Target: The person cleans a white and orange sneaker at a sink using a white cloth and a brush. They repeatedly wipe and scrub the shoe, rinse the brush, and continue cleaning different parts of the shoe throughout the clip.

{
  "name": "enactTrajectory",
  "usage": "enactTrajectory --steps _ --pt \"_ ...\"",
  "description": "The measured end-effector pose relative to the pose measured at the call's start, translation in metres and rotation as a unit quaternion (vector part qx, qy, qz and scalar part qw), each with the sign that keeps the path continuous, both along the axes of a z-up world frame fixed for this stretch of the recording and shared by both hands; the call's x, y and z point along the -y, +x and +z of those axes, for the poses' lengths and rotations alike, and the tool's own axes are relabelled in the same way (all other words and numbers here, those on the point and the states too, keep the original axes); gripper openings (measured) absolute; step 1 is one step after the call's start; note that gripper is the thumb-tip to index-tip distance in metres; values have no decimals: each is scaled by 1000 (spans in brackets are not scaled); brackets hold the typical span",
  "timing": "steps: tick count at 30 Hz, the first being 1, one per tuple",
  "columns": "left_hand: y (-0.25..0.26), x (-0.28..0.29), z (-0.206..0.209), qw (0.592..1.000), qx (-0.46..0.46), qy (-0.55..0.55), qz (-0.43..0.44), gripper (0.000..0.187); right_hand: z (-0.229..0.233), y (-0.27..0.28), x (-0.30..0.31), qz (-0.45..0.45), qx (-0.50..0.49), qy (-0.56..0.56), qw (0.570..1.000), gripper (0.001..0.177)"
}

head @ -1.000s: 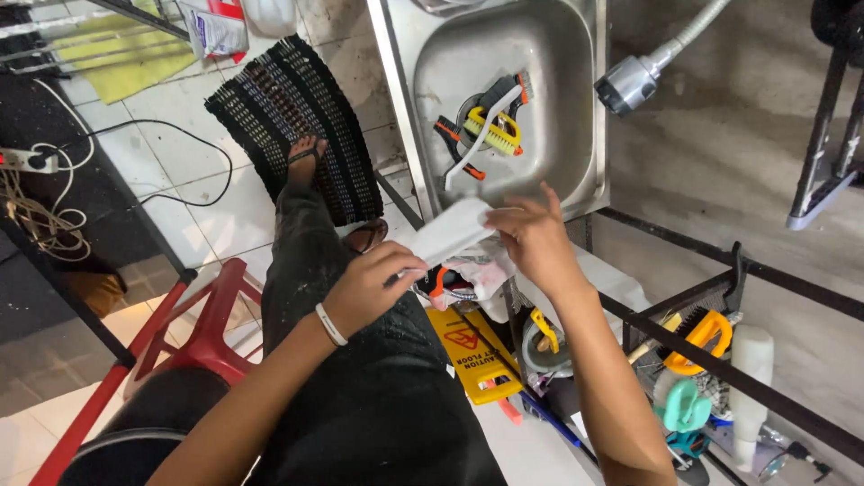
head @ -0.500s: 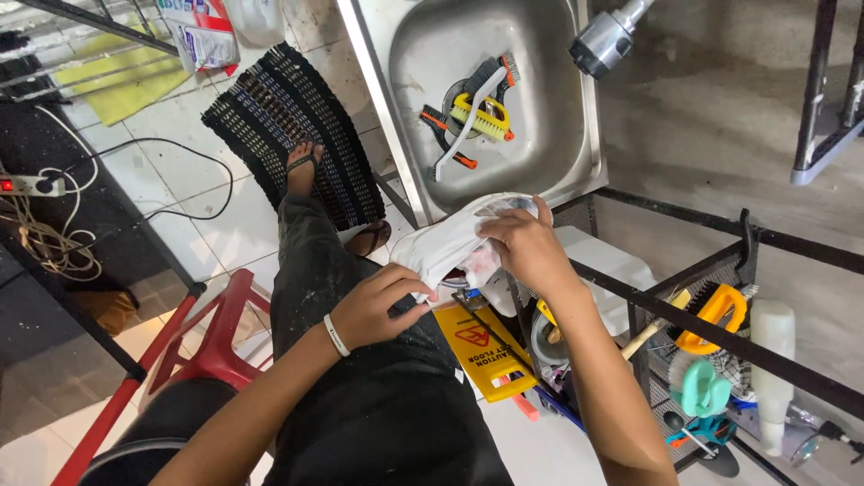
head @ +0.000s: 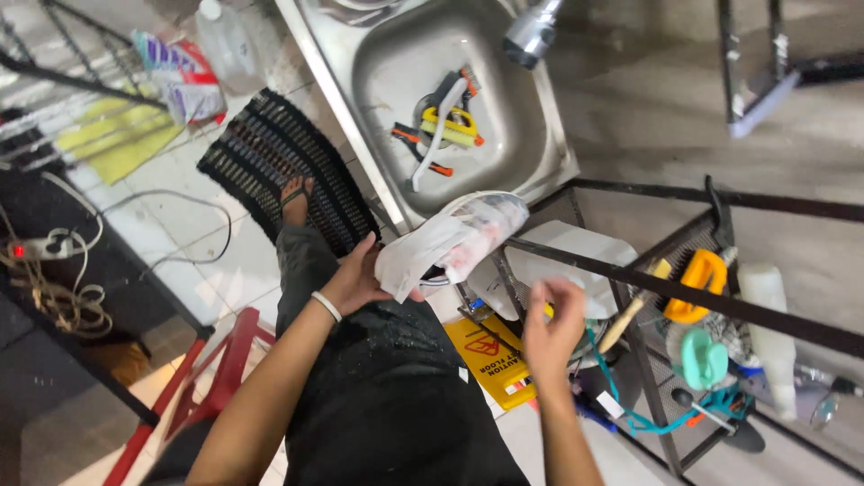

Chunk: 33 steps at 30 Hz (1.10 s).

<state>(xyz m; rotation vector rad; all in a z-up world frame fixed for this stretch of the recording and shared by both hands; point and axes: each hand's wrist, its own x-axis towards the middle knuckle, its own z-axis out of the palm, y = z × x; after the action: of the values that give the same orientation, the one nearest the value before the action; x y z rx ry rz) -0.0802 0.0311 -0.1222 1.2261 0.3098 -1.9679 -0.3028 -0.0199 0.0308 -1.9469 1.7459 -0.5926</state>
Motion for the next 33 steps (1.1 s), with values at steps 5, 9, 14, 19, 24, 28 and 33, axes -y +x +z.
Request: enactTrajectory --steps 5,9,14,19,24,28,33 --pt "-9 39 57 980 -186 -6 -74 47 -30 -64 -62 -460 289 6 839 40" --pt "-27 8 -27 982 -146 -7 -117 52 -4 -87 -46 -486 198 -61 849 49" --pt "-20 4 46 984 -96 -51 -144 57 3 -125 -18 -443 -13 -51 895 49" --pt "-7 -2 107 994 20 -27 -102 44 -3 -139 -22 -451 228 -145 851 16" --pt "37 -24 116 977 156 -138 -50 33 -6 -152 -52 -430 595 -232 639 10" --pt "78 -21 133 962 237 -134 -4 37 25 -85 -52 -403 625 -103 660 23" --pt "132 -9 143 937 303 -171 37 29 30 44 11 -386 577 88 714 23"
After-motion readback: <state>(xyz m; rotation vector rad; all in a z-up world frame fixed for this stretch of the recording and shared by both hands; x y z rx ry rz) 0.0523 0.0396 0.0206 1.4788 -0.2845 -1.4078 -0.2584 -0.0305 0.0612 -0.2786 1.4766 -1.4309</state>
